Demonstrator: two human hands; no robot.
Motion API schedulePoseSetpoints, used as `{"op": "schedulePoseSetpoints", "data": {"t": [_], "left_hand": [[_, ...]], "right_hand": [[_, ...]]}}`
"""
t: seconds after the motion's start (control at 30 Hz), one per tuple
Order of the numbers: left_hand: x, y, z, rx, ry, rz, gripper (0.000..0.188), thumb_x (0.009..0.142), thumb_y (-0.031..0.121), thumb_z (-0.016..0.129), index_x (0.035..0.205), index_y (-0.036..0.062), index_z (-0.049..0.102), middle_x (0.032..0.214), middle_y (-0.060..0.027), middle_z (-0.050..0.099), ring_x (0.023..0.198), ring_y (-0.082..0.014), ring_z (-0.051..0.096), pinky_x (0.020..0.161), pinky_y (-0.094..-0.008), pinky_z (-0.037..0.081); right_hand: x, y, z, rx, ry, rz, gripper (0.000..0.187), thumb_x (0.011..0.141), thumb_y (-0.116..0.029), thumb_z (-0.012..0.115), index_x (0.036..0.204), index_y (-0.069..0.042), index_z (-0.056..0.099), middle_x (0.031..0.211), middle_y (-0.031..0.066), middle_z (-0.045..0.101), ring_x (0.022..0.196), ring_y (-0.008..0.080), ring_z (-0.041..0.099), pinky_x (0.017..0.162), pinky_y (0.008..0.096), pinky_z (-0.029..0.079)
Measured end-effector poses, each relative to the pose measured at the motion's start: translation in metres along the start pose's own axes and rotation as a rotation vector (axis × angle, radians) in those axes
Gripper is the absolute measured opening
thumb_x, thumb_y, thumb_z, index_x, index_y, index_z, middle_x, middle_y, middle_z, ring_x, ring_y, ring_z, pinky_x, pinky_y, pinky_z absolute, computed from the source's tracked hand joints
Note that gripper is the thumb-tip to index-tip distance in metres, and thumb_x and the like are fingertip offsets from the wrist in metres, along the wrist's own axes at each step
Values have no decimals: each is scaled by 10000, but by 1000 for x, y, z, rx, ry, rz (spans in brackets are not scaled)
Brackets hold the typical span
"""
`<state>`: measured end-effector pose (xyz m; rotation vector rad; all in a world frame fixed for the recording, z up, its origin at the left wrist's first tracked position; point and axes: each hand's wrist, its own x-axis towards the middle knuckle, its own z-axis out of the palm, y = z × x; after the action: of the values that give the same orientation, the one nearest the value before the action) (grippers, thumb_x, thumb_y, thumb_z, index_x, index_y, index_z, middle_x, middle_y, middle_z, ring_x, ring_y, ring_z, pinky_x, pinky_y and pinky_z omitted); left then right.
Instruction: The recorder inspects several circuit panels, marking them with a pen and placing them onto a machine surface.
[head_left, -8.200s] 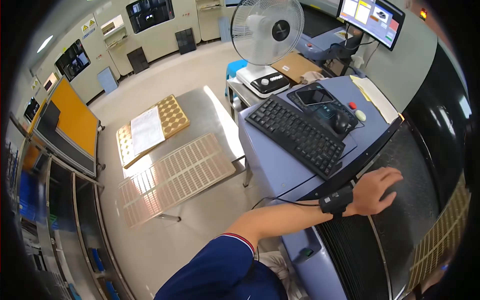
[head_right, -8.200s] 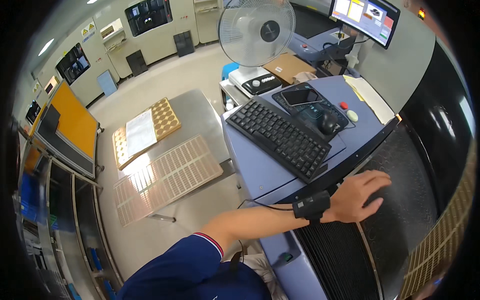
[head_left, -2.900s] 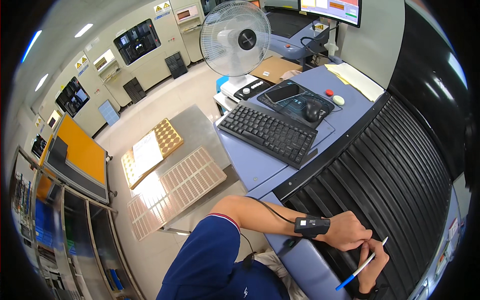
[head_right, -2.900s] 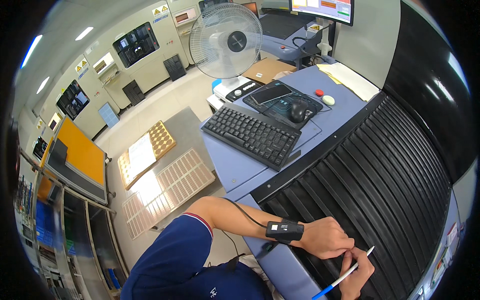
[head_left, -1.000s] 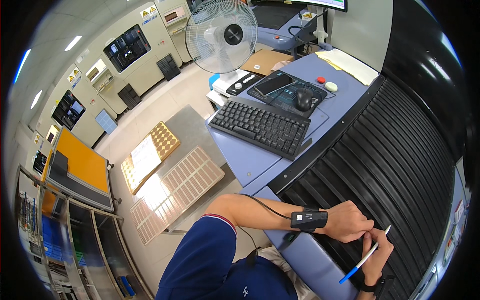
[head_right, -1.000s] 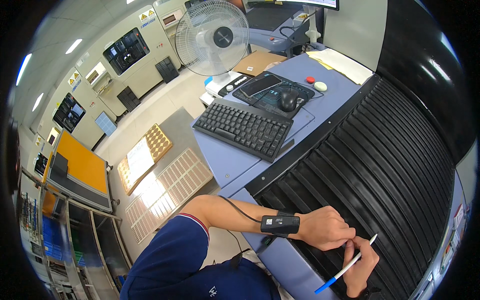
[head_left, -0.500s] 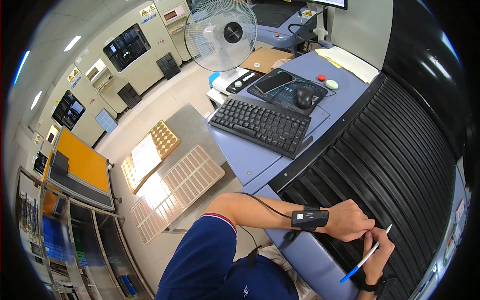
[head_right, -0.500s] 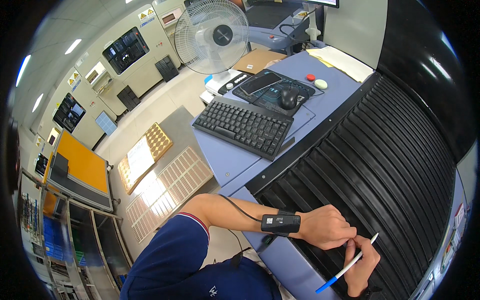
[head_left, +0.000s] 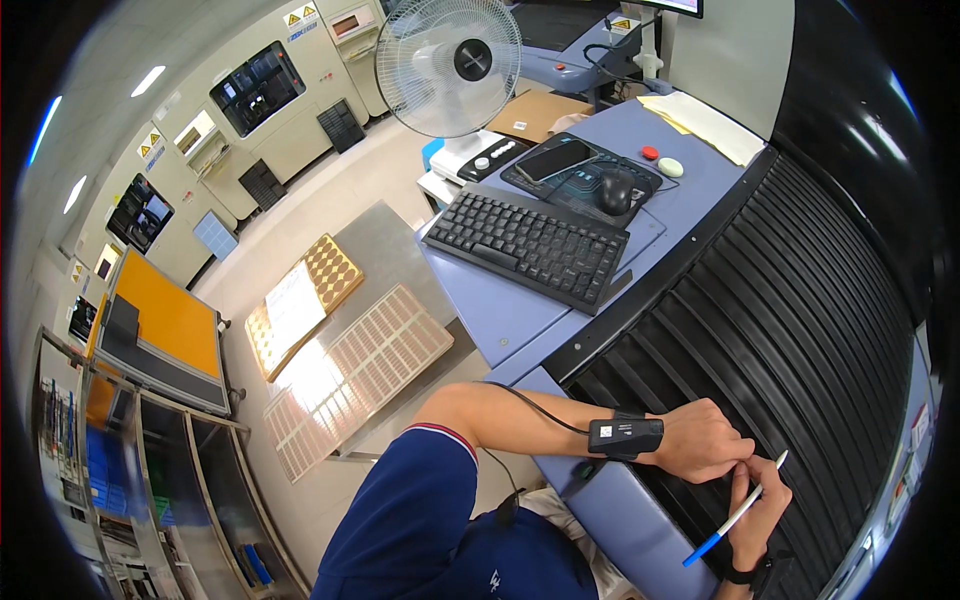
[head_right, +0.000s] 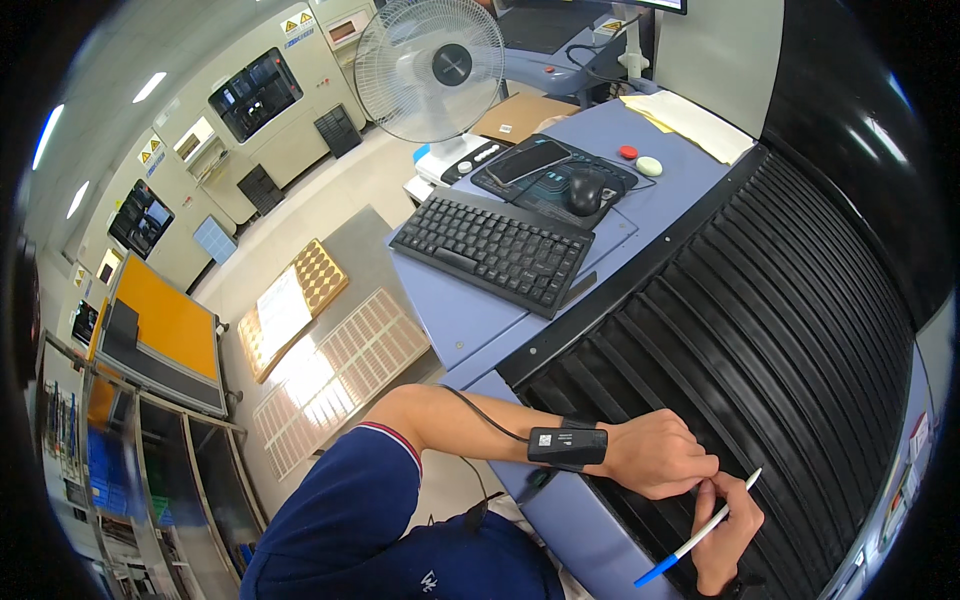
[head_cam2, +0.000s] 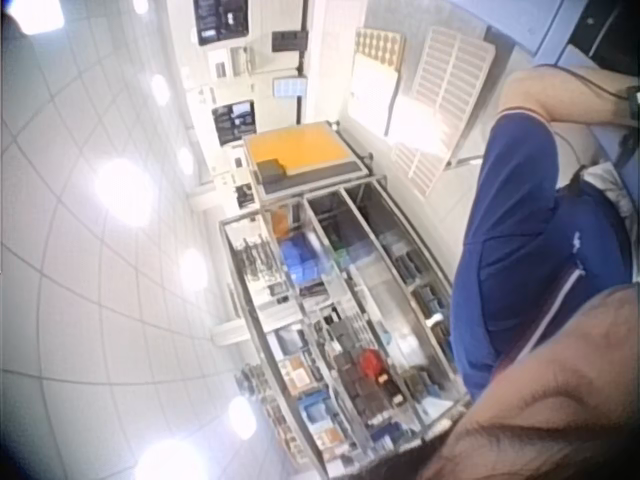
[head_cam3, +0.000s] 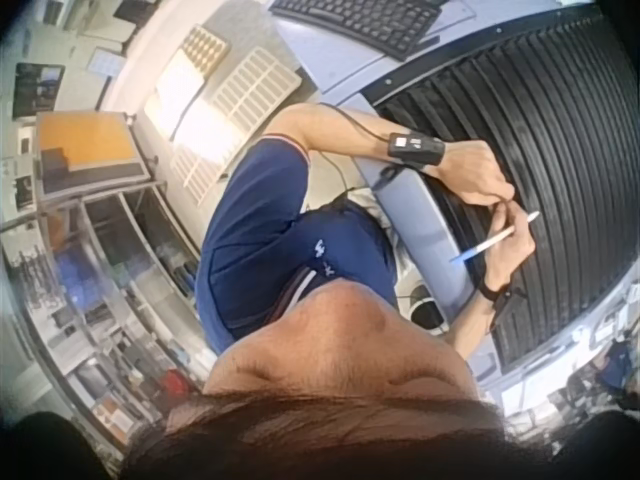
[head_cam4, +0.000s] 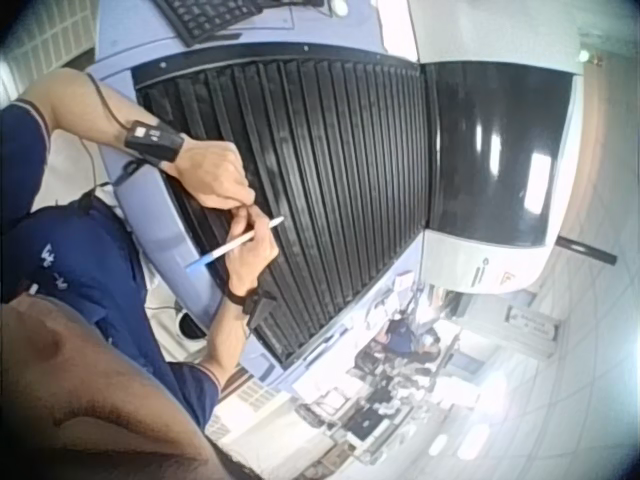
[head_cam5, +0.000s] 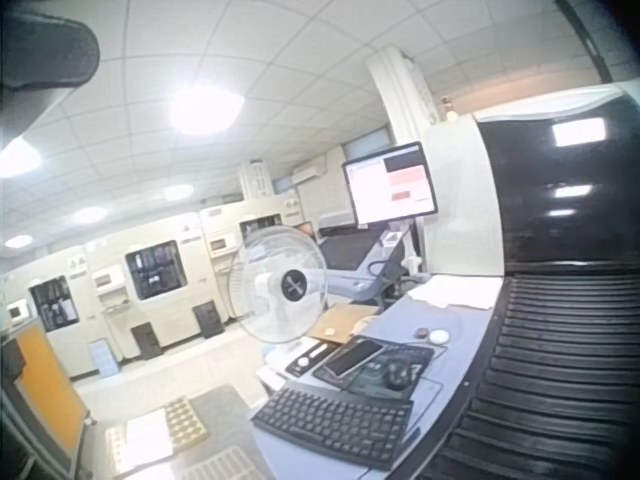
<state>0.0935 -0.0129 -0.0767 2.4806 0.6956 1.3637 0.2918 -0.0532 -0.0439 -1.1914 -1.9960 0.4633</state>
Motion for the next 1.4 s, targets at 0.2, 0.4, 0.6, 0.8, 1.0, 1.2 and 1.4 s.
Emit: {"op": "schedulePoseSetpoints", "data": {"t": [0.2,0.4,0.6,0.8,1.0,1.2,1.4], "left_hand": [[1,-2,-4,24,39,-2,129,828,122,692,815,61,578,584,-68,582,529,-295,611,482,-393,467],[5,-6,-3,-68,125,-100,127,824,107,688,848,66,571,629,-49,634,552,-284,642,486,-372,474],[7,-6,-5,-95,130,-116,125,819,104,685,843,69,567,636,-43,641,565,-283,654,492,-380,478],[2,-6,0,-37,71,-61,128,809,117,687,819,67,570,616,-56,632,553,-300,645,482,-391,474],[1,-5,2,-32,35,-15,132,811,125,682,790,63,568,576,-80,608,520,-318,622,457,-407,459],[2,-4,1,-39,52,-12,132,813,121,678,788,58,564,572,-82,604,517,-320,619,456,-411,456],[4,-4,-6,-17,39,-20,130,822,137,678,814,66,570,597,-81,616,539,-312,633,475,-409,473]], "right_hand": [[2,-2,-3,1,-20,-15,92,872,54,680,963,48,667,764,181,716,702,247,734,673,313,538],[1,5,-4,3,-3,47,74,913,35,647,979,65,663,801,188,739,778,256,761,720,317,556],[1,2,-3,2,-23,55,74,924,28,642,982,70,659,801,193,740,782,248,761,726,315,559],[1,1,0,19,-24,28,64,934,28,630,979,63,659,779,182,739,772,237,760,720,307,561],[2,0,-1,-5,-27,16,58,927,28,631,970,59,657,753,175,727,730,208,742,684,297,541],[2,1,-1,-4,-24,11,52,922,27,638,964,53,655,751,180,723,723,205,737,675,298,533],[2,0,0,48,1,7,56,929,22,638,966,62,653,769,179,731,719,216,739,689,311,548]]}}
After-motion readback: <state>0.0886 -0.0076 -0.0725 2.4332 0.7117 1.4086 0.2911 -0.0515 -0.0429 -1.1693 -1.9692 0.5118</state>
